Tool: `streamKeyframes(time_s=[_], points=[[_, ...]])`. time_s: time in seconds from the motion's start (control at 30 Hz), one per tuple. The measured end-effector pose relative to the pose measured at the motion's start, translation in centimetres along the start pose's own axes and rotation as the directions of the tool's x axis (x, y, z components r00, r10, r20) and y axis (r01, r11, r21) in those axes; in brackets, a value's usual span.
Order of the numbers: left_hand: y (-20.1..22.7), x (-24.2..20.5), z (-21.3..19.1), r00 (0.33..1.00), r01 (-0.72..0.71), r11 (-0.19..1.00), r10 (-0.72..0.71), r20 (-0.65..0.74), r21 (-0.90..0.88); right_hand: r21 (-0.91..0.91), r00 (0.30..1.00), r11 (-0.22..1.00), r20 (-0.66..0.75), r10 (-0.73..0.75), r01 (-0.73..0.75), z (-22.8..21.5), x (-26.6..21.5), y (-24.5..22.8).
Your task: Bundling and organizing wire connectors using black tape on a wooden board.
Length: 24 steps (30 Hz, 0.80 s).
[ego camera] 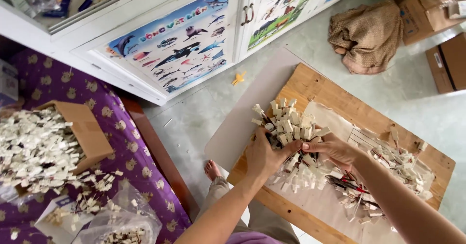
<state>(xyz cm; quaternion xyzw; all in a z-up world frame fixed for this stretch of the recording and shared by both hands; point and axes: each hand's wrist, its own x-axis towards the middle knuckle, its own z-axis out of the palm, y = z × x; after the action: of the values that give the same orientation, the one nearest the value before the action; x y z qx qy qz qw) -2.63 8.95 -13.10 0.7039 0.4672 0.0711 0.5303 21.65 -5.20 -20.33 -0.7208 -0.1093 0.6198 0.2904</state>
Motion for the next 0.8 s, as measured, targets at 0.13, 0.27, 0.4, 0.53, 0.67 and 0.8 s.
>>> streamKeyframes(time_s=[0.13,0.27,0.4,0.53,0.67,0.8], points=[[1.6,1.1,0.1,0.994,0.076,0.929,-0.042,0.1,-0.362,0.288,0.997,0.954,0.038,0.072,-0.08,-1.9,1.7,3.2],[3.5,0.8,-1.4,0.917,0.368,0.601,-0.108,0.385,-0.709,0.339,0.993,0.936,-0.035,0.112,-0.094,-0.1,0.3,1.5],[2.6,1.5,-0.6,0.953,0.255,0.621,-0.031,0.302,-0.741,0.314,0.998,0.949,-0.051,0.041,-0.023,0.0,0.0,1.1],[4.4,1.3,-3.5,0.988,0.054,0.593,0.082,0.127,-0.803,0.397,0.949,0.91,0.223,-0.225,0.122,4.8,-4.7,-7.5],[0.9,2.0,-4.3,0.994,0.038,0.617,0.056,0.092,-0.786,0.303,0.909,0.894,0.153,-0.388,0.331,8.1,-6.8,-12.9],[-2.9,0.4,-9.5,0.987,0.041,0.666,-0.144,-0.075,-0.745,0.232,0.897,0.929,0.275,-0.347,0.289,15.2,-8.7,-19.5]])
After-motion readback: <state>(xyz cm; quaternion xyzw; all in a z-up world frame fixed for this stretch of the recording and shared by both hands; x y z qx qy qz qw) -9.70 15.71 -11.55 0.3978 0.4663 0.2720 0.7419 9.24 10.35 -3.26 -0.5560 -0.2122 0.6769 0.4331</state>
